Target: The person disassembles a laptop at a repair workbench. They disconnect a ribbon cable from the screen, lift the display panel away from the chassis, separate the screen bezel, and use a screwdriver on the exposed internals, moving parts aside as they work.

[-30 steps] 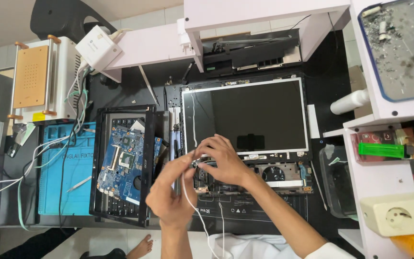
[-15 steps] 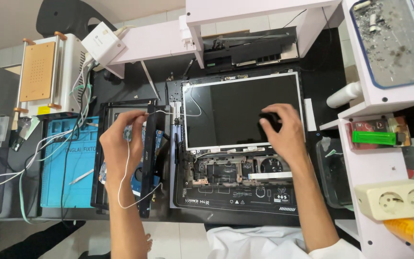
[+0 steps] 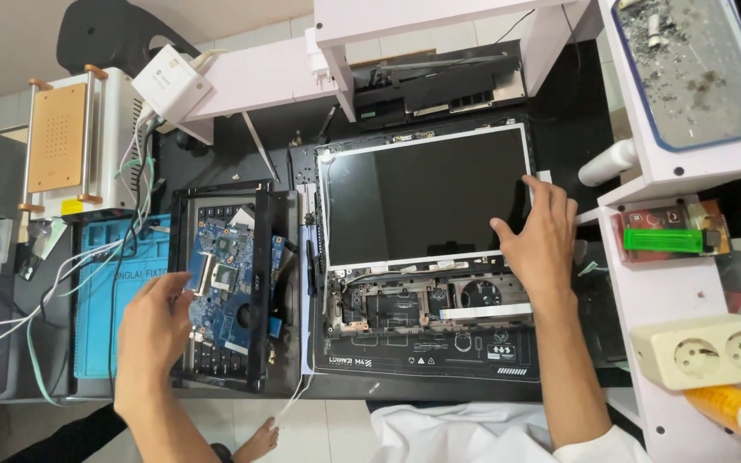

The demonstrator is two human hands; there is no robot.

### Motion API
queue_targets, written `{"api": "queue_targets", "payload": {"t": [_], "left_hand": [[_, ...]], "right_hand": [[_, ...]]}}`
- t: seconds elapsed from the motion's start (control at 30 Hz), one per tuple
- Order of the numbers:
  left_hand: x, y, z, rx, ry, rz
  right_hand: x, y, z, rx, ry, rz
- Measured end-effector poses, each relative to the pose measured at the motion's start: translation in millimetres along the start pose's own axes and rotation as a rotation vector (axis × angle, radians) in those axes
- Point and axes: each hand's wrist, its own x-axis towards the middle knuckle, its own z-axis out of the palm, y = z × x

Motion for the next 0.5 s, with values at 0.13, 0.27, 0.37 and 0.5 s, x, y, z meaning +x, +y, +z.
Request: {"api": "queue_targets", "payload": {"t": [0.13,0.27,0.37,0.5], "left_hand": [[-18,57,-1,-0.052,0.172,0.032],[-30,126,54,-0.408,0.008,0.121],[-36,147,100,-0.439,-0.031,0.150],[-39,156,132,-0.377,0.090,0.066]], "right_hand": [[1,-4,2,-0.030,-0.012,0.034],[2,-2,3,-0.011,-0.035,0.067],[3,-3,3,-0.004,-0.031,0.068],[5,-4,1,0.037,-0.022,0.097]]}}
